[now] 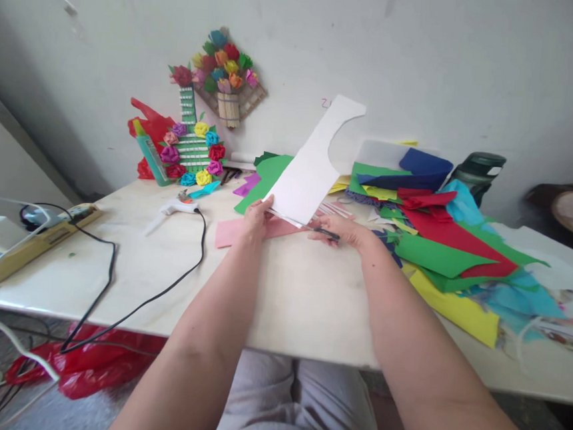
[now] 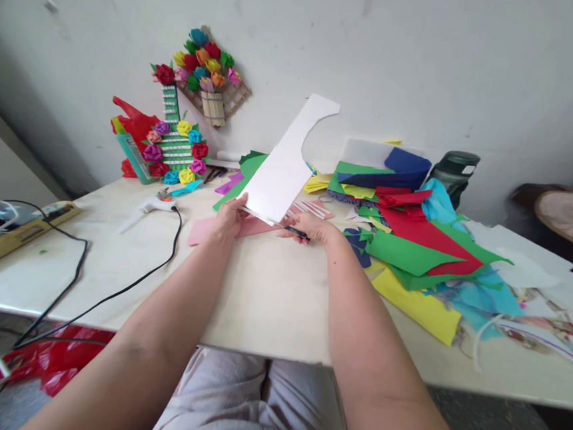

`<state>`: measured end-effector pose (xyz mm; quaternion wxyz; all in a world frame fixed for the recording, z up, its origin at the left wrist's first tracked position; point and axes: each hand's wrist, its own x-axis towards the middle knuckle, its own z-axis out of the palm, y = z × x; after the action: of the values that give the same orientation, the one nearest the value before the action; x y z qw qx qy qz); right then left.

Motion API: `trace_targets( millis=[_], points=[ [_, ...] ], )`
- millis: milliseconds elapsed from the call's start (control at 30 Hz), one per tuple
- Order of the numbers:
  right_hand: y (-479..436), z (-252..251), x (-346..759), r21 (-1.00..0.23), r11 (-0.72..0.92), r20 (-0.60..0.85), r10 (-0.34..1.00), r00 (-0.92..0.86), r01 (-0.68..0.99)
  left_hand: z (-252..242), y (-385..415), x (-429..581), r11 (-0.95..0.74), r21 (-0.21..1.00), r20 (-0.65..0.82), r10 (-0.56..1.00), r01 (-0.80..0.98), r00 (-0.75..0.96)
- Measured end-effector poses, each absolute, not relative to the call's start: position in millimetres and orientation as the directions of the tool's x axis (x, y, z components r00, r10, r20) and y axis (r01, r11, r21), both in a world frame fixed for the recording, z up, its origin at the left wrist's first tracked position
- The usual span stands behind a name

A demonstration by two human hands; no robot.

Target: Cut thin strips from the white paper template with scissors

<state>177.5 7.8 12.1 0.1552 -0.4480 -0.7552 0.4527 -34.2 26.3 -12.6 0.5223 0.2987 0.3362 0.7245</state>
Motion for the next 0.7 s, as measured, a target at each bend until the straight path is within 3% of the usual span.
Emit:
trace_targets(
  millis=[433, 700],
  points=[
    [7.7, 14.2, 174.7, -0.889, 0.172, -0.126, 0.799, -0.589, 0.425, -9.3, 23.3, -35.1, -0.233, 0.788, 0.067, 0.952, -0.569, -0.298],
    [4.3, 21.7, 173.9, -0.823, 0.270, -0.092, 0.805, -0.586, 0.500, -11.8, 24.4, -38.2, -0.228, 0.782, 0.079, 0.959, -0.580, -0.271]
  ],
)
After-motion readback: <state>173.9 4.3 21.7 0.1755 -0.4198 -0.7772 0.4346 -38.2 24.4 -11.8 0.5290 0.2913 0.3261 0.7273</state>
